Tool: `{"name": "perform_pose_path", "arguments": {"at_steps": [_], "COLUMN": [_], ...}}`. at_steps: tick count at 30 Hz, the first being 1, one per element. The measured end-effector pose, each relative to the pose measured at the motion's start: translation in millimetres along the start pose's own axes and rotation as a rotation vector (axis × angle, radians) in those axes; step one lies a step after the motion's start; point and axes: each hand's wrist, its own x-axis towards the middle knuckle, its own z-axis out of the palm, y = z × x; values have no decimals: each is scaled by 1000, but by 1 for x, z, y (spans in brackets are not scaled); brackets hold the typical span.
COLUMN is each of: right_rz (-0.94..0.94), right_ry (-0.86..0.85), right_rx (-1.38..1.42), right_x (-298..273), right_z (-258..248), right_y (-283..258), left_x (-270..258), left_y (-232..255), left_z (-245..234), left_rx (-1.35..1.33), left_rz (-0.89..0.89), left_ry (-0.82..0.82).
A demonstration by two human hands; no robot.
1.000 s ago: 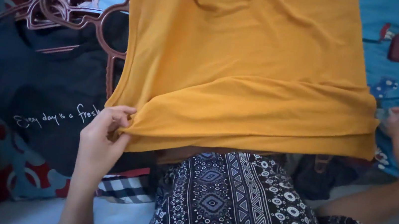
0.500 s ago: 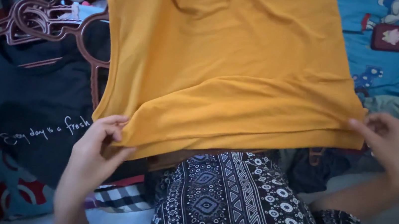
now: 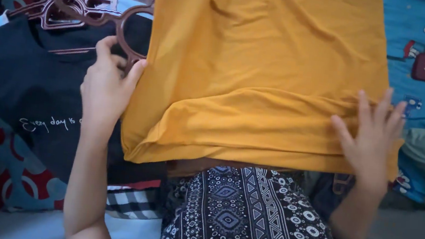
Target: Folding t-shirts and placing them on hangers on a low table.
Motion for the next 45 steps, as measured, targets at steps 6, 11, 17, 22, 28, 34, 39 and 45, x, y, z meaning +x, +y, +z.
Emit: {"name": "perform_pose_path", "arguments": {"at_steps": [6, 11, 17, 22, 28, 34, 39, 45], "right_rz": [98, 93, 11, 258, 253, 358, 282, 9], "right_ry": [-160, -177, 6, 143, 97, 19, 52, 322], "right_rx": [-34, -35, 104, -33, 212, 505, 895, 206], "right_x": [1, 1, 5, 2, 8, 7, 10, 16], "right_z": [9, 3, -8, 2, -9, -14, -16, -4], "right_y": [-18, -17, -7, 35, 46, 54, 41, -74], "left_x": [-8, -62, -94, -103, -90, -71, -76, -105], "left_y": [-35, -57, -95, -24, 51, 71, 67, 52], "left_z": [20, -5, 20, -32, -56, -25, -1, 30], "left_rx": [-995, -1474, -1093, -493, -215, -180, -154, -19], "left_rz": [43, -24, -223, -132, 301, 566, 648, 797], "left_ry": [-299, -287, -192, 152, 200, -147, -405, -319]}}
